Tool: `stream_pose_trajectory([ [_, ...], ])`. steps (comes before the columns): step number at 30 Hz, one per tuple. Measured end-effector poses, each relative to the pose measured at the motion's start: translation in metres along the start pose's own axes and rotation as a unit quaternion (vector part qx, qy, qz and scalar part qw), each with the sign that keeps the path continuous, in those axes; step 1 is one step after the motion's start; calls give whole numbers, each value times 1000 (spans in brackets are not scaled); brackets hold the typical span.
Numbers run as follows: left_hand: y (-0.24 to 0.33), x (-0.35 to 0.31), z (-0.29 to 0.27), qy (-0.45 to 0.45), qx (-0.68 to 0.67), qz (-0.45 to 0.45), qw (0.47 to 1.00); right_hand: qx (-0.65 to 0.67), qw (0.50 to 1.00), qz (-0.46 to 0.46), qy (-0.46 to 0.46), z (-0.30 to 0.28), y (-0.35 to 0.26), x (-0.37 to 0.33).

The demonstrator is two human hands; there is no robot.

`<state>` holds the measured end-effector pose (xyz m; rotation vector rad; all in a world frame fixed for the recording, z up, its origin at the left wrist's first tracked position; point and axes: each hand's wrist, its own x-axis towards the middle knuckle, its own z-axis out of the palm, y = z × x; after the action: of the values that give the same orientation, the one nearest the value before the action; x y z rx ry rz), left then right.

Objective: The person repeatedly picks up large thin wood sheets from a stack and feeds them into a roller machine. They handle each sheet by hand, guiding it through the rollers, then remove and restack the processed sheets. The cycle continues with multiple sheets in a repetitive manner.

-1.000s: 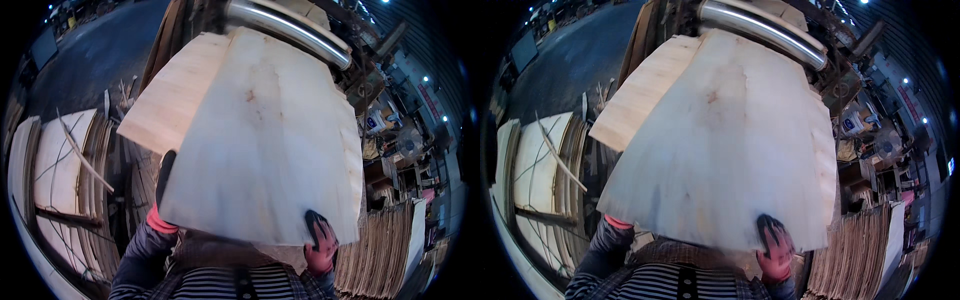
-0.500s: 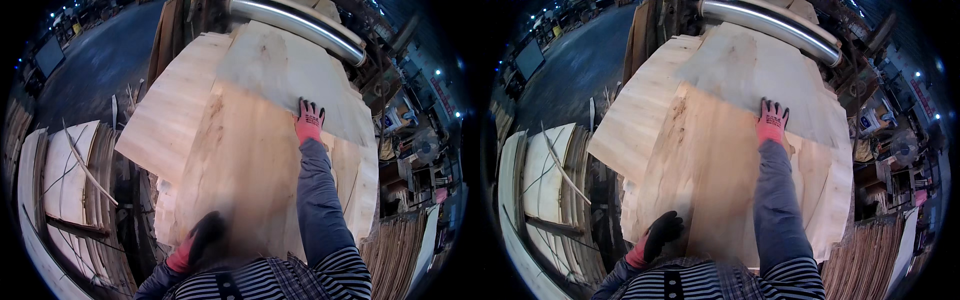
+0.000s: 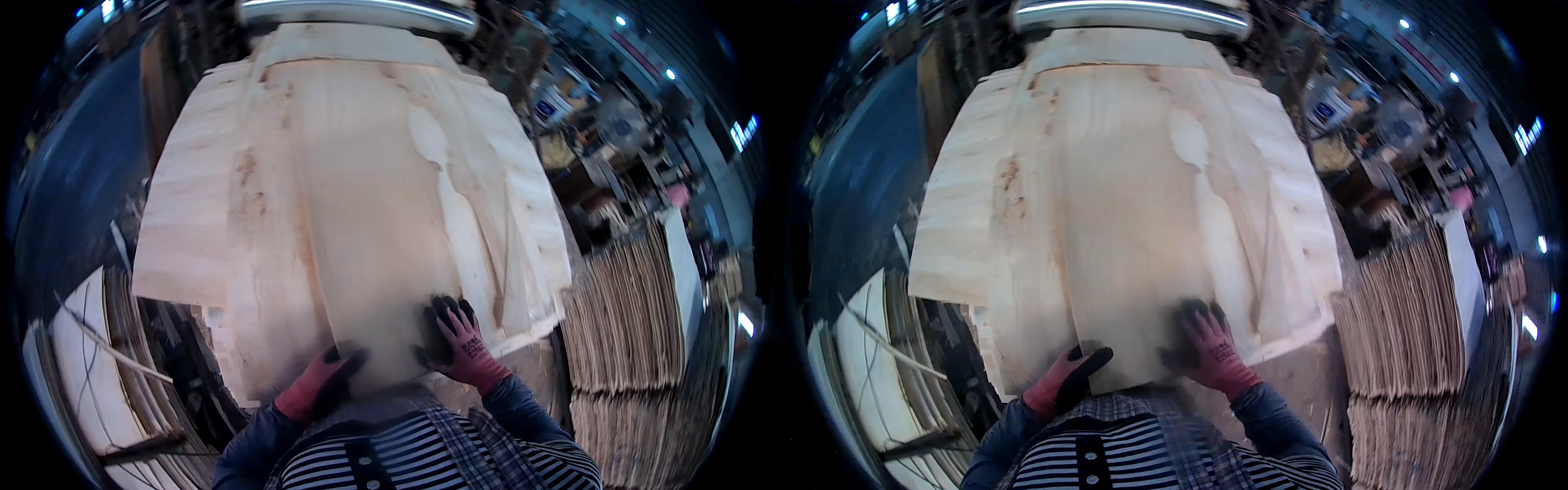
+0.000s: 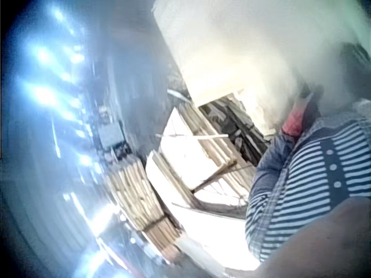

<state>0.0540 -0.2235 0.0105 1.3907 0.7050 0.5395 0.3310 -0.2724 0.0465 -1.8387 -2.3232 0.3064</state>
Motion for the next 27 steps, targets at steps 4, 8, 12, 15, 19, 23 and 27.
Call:
stream_pose_trajectory([
  [4, 53, -5, 2, -5, 270, 180, 946, 24, 997, 22, 73, -23, -29, -43],
  [8, 102, -58, -3, 90, -183, -93, 975, 0, 983, -49, 177, -37, -57, -72],
  [12, 108, -92, -6, 155, -370, -78, 913, -5, 943, -135, 304, -38, -81, -65],
  [15, 84, -81, -17, 211, -284, -26, 935, -9, 956, -113, 269, -44, -87, -42],
  [19, 59, -61, -28, 269, -263, -1, 927, -24, 961, -144, 237, -61, -79, 13],
  [23, 51, -49, -41, 290, -340, -51, 893, -92, 957, -139, 237, -43, -40, 83],
  [27, 49, -46, -50, 342, -316, -66, 883, -117, 942, -137, 285, -21, -4, 170],
])
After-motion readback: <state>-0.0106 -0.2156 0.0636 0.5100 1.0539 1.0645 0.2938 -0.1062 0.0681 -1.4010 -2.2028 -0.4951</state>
